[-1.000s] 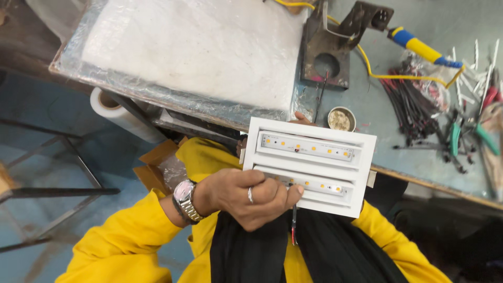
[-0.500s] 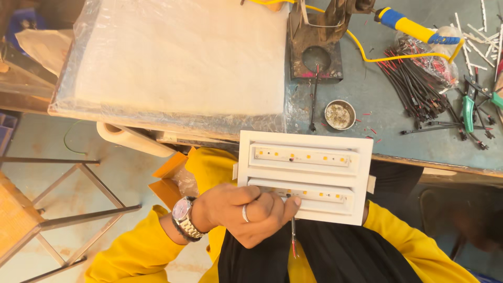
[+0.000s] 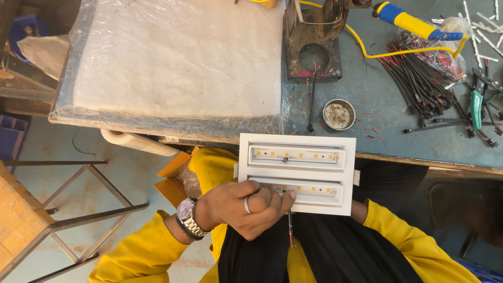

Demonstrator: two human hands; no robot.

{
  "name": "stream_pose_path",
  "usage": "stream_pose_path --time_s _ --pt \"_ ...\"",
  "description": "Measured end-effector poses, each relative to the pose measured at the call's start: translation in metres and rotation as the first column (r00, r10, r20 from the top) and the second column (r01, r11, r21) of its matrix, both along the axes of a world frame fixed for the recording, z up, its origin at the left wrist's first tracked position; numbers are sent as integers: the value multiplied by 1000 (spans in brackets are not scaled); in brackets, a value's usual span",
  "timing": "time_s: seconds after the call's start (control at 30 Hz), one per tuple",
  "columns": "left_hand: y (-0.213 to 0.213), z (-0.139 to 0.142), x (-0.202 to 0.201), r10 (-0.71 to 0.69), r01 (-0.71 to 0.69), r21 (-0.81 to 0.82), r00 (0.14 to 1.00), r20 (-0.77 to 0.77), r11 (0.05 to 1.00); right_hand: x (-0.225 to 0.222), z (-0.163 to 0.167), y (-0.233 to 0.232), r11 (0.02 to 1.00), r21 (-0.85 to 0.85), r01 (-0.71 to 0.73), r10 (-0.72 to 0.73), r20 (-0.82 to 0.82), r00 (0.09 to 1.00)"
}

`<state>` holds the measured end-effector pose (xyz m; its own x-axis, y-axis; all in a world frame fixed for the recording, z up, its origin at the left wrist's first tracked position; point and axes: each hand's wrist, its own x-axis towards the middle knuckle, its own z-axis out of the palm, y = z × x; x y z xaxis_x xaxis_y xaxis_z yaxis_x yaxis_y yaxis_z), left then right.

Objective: The person strips wire ends with pliers, solders wires to a small metal component, and then connects and solders wires to an LED light fixture. They use a soldering iron and pliers to complete the assembly.

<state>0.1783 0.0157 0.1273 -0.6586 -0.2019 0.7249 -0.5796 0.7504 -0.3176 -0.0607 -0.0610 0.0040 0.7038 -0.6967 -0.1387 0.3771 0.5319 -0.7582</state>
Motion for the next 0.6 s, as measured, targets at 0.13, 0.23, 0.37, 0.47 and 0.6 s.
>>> stream_pose_path --time_s 0.13,0.23,0.37,0.47,0.6 --pt "-5 -5 0 8 -8 29 1000 -12 1000 1 -6 -3 1000 5 4 -4 -12 1000" --pt "-11 -8 1 11 -10 31 1000 -21 999 2 -12 -6 1000 8 3 -3 -16 1000" --pt "-17 -8 7 9 -8 24 1000 -19 1000 4 -20 -11 1000 -7 17 -17 -25 1000" --pt "-20 -10 13 19 -19 6 999 -32 1000 6 -28 -13 999 -25 31 -32 -38 999" --pt "-19 -15 16 33 -32 24 998 -45 999 12 -41 -15 998 -50 45 -48 -53 997"
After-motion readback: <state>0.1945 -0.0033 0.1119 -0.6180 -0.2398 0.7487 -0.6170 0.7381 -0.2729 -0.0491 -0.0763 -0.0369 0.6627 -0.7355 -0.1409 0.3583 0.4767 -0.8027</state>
